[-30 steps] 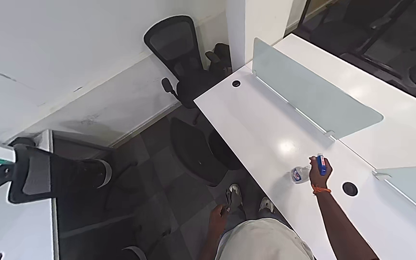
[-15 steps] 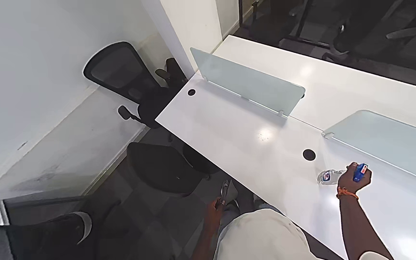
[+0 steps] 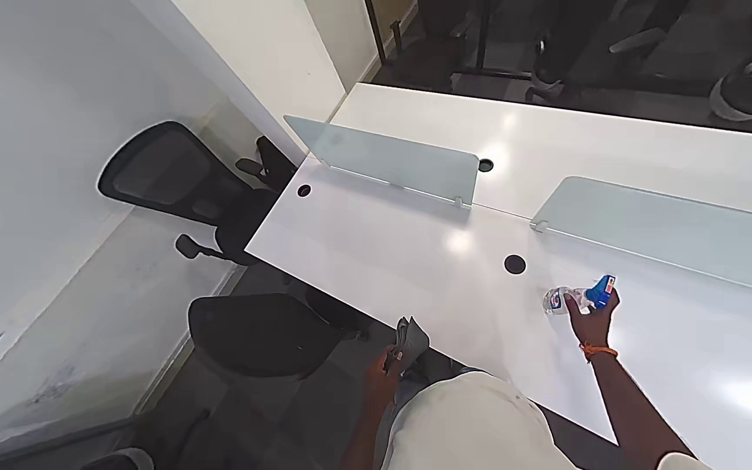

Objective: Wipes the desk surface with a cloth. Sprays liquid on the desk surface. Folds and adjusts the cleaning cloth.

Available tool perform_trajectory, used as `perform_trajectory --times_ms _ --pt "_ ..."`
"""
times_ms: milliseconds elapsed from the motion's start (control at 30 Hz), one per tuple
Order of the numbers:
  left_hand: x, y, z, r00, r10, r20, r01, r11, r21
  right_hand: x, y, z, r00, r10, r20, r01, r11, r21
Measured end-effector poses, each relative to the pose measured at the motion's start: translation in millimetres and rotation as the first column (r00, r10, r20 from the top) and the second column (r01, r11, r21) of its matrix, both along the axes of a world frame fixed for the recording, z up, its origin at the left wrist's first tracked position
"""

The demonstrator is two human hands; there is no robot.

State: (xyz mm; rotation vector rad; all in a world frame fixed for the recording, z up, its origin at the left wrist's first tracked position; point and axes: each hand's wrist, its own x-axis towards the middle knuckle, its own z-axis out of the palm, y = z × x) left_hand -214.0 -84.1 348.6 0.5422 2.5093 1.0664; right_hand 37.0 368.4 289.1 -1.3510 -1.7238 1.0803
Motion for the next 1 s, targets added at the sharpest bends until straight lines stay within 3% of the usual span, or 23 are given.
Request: perform_trajectory --times_ms 133,200,333,433,500,633,733,867,1000 --pt "0 28 6 0.989 -0.128 -0.070 0.136 0.984 0.115 36 -45 -24 0.981 -0.168 0.093 0.184 0.964 -0.193" --pt "0 43 12 0.971 -0.208 -0.114 0.224 0.962 0.158 48 -75 -39 0.971 -0.175 0.160 0.210 0.949 -0.234" --pt "-1 71 23 0.937 -0.339 -0.088 0.350 0.919 0.179 49 -128 -56 0.954 0.210 0.215 -0.171 0.967 -0.187" --pt "-3 83 28 0.898 -0.431 -0.083 0.439 0.876 0.199 14 -145 -36 0.859 0.485 0.165 -0.489 0.872 -0.017" --pt "-4 87 34 0.874 -0.483 -0.048 0.481 0.850 0.213 -20 -151 -7 0.792 0.602 0.101 -0.610 0.788 0.087" --pt "-6 86 50 0.816 -0.578 -0.003 0.561 0.790 0.247 -81 -169 56 0.633 0.771 -0.068 -0.746 0.632 0.211" --pt "-8 80 66 0.786 -0.618 0.010 0.596 0.763 0.250 -111 -183 87 0.479 0.876 -0.063 -0.838 0.478 0.263" --pt "-17 59 78 0.791 -0.606 -0.085 0.604 0.751 0.267 -131 -199 92 0.344 0.938 0.035 -0.911 0.325 0.252" --pt "-44 25 88 0.793 -0.595 -0.134 0.607 0.752 0.258 -136 -216 84 0.338 0.937 0.086 -0.931 0.320 0.173"
